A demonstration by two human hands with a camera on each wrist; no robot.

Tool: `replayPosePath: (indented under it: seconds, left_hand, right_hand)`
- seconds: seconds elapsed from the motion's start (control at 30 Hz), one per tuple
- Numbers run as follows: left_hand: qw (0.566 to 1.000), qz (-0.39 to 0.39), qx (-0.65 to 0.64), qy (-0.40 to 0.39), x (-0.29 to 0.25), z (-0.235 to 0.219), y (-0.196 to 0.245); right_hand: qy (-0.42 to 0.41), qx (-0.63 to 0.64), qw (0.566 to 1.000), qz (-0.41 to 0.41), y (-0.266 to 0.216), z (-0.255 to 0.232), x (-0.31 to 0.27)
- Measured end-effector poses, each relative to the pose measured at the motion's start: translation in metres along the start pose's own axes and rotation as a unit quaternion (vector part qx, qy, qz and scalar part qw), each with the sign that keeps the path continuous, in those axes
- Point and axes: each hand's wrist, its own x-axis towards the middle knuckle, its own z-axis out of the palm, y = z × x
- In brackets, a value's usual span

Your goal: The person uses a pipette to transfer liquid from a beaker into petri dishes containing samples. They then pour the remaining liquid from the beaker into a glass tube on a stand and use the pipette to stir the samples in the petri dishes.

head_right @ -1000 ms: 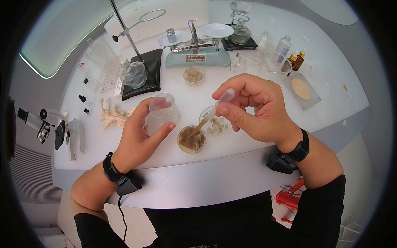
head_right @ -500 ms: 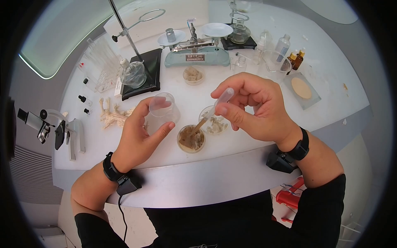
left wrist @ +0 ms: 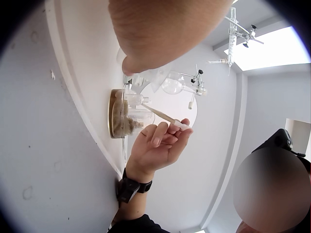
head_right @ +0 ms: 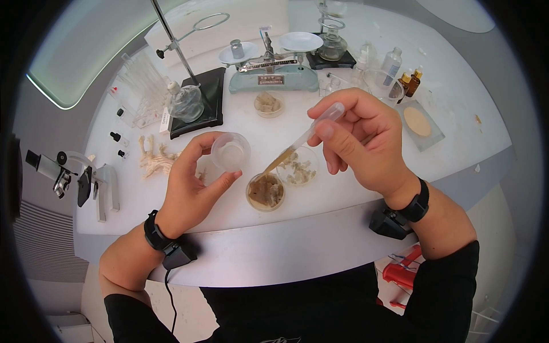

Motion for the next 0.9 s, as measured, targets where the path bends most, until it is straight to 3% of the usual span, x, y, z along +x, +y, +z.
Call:
replayPosePath:
  seconds: [0.23, 0.53, 0.9]
  left_hand:
    - [1.000, 0.020, -0.004, -0.011, 0.0014, -0.0037, 0.0011]
    - [0.998, 0.054, -0.001, -0.012, 0.0026, -0.0041, 0.0003]
    - [0.999, 0.051, 0.001, -0.012, 0.0027, -0.0034, 0.0004]
  right_hand:
    - [0.033, 0.033, 0.999, -0.017, 0.0006, 0.0035, 0.0030]
    - [-0.023, -0.014, 0.999, 0.027, -0.0023, 0.0048, -0.0013]
    - [-0.056, -0.049, 0.996, -0.053, -0.0021, 0.0049, 0.0006]
